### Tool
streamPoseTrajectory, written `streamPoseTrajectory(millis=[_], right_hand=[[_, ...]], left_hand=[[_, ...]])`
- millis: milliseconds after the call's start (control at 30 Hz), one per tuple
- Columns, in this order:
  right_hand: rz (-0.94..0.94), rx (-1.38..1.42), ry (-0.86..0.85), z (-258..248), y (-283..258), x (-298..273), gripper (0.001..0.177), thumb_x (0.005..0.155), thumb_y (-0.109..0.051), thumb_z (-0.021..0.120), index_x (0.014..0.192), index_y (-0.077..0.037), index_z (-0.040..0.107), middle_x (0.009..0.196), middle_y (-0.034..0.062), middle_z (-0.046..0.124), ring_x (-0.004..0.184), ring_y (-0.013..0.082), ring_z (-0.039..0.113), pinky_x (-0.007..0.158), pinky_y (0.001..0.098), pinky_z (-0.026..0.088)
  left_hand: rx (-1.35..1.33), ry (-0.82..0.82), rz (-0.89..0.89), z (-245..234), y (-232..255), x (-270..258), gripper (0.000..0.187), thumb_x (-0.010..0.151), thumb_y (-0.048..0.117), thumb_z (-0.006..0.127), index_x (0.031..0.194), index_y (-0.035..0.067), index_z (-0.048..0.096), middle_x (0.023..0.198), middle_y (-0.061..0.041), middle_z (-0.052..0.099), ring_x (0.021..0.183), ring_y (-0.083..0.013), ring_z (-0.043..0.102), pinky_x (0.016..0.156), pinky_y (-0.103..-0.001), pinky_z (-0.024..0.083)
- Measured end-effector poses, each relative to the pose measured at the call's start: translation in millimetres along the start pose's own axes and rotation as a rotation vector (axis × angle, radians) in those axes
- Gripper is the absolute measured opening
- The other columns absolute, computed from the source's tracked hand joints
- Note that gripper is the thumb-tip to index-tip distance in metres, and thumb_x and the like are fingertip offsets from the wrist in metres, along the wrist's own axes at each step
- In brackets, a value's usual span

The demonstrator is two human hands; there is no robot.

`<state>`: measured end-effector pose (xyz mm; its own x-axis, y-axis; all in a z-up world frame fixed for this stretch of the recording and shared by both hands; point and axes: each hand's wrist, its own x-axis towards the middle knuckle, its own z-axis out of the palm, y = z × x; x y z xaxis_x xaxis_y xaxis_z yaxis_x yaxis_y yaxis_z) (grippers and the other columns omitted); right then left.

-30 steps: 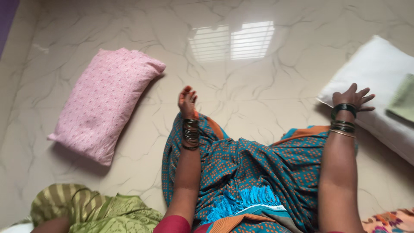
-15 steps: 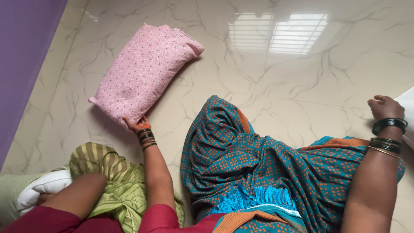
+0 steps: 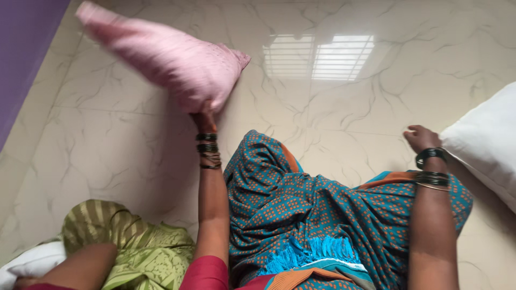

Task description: The person sits on a tiled floor and folds two pillowcases by hand. First, a light green pillowcase is folded into a small square and placed on a white pillow. Then, a pink patterned pillowcase is removed from a pillow, unfolded, and folded into a neat square on the same white pillow.

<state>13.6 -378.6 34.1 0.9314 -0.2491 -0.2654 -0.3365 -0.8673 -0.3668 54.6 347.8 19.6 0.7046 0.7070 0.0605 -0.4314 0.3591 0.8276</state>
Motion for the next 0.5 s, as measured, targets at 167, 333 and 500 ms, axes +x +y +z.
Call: streamPoseTrajectory(millis=[167, 333, 500], right_hand=[[-0.025, -0.058, -0.039, 20.9, -7.6, -0.6, 0.052, 0.093, -0.047, 0.064, 0.139, -0.023, 0.067, 0.126, 0.0084, 0.074, 0.119, 0.0343, 0.066, 0.102, 0.0457, 0.051], [-0.050, -0.067, -0.046, 33.8, -5.3, 2.3, 0.050, 0.093, -0.046, 0.064, 0.136, -0.022, 0.069, 0.126, 0.0120, 0.072, 0.117, 0.0353, 0.067, 0.103, 0.0451, 0.051], [-0.077, -0.104, -0.065, 34.6, -5.1, 4.1, 0.045, 0.091, -0.047, 0.063, 0.127, -0.022, 0.074, 0.118, 0.0135, 0.075, 0.113, 0.0366, 0.069, 0.101, 0.0464, 0.052]], left_hand=[[0.685, -0.533, 0.116, 90.2, -96.7, -114.1, 0.043, 0.088, 0.012, 0.069, 0.129, 0.013, 0.060, 0.119, -0.011, 0.068, 0.117, -0.0306, 0.064, 0.100, -0.045, 0.055], [1.205, -1.244, 0.422, 133.3, -127.2, -243.9, 0.061, 0.075, 0.010, 0.073, 0.135, 0.019, 0.061, 0.122, -0.014, 0.066, 0.117, -0.0363, 0.062, 0.097, -0.049, 0.052], [1.278, -1.763, 0.241, 166.1, -95.5, -280.1, 0.048, 0.080, 0.025, 0.078, 0.127, 0.025, 0.067, 0.122, -0.014, 0.061, 0.120, -0.0400, 0.054, 0.098, -0.050, 0.048]])
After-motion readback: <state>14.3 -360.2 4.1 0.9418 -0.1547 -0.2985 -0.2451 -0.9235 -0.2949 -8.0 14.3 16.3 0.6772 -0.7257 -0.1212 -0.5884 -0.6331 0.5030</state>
